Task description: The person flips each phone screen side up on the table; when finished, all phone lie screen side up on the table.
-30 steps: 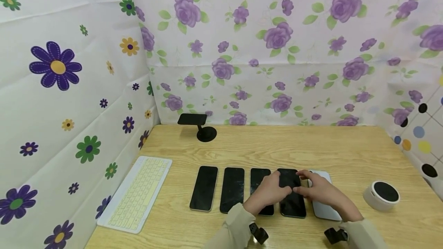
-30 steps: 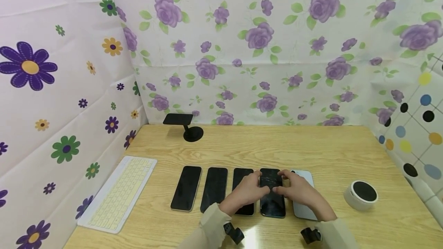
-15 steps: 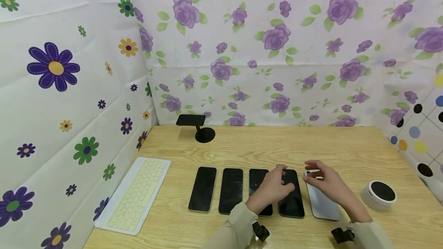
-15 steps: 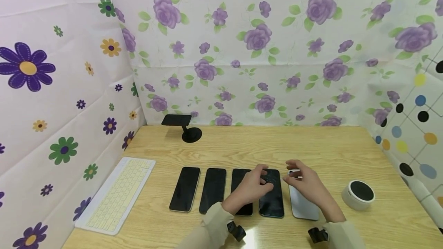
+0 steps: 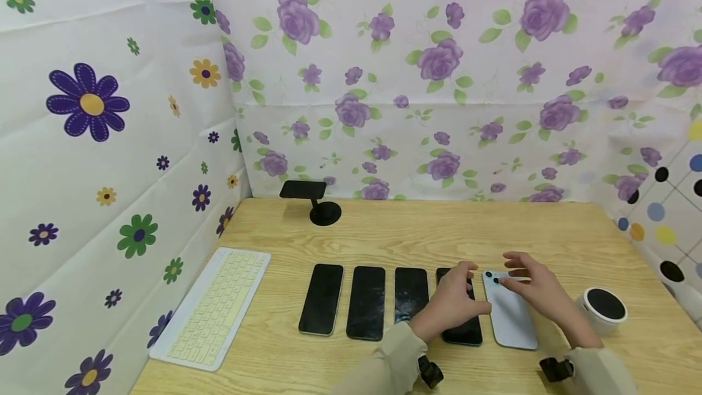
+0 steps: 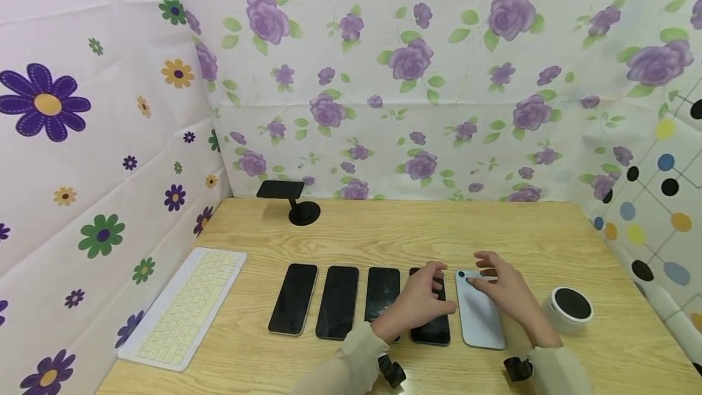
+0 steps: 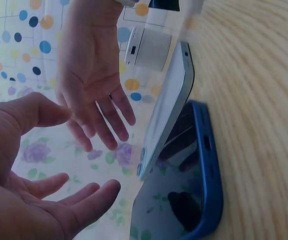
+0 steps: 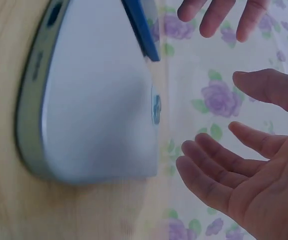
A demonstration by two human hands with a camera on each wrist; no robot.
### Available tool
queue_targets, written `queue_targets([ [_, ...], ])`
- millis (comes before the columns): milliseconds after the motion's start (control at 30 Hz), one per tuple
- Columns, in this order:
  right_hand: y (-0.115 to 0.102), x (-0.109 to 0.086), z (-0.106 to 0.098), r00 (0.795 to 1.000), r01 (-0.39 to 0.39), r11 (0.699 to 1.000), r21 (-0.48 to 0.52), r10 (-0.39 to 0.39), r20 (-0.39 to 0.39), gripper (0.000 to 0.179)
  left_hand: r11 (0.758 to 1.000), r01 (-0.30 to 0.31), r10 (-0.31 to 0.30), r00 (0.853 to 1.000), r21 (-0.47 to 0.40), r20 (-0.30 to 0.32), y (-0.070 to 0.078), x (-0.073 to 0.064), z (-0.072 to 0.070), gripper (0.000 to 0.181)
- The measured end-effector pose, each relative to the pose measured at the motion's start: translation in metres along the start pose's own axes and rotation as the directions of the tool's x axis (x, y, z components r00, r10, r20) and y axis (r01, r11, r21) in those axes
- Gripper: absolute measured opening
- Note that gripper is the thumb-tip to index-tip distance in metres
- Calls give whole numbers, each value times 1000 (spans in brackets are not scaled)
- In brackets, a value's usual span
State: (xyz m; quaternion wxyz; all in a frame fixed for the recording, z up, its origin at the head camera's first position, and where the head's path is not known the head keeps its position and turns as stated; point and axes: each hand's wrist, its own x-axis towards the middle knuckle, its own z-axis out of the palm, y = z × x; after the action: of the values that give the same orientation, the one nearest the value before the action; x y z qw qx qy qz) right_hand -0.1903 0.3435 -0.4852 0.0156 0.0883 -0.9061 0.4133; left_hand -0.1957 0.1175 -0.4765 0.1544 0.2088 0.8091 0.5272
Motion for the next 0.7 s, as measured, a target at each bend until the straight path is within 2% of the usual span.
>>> queue_targets([
  [267,14,2,-7,999,-27,995,-94,30,33,63,992,65,-72,996,111,59,10,6,19,76],
  [500,17,12,-11,994,-50,989,-136,62,88,67,966,53,-69,996,251,55,14,12,40,78],
  [700,20,15,-9,987,-70,989,-129,87,137,65,942,61,-95,992,329,87,10,11,53,78],
])
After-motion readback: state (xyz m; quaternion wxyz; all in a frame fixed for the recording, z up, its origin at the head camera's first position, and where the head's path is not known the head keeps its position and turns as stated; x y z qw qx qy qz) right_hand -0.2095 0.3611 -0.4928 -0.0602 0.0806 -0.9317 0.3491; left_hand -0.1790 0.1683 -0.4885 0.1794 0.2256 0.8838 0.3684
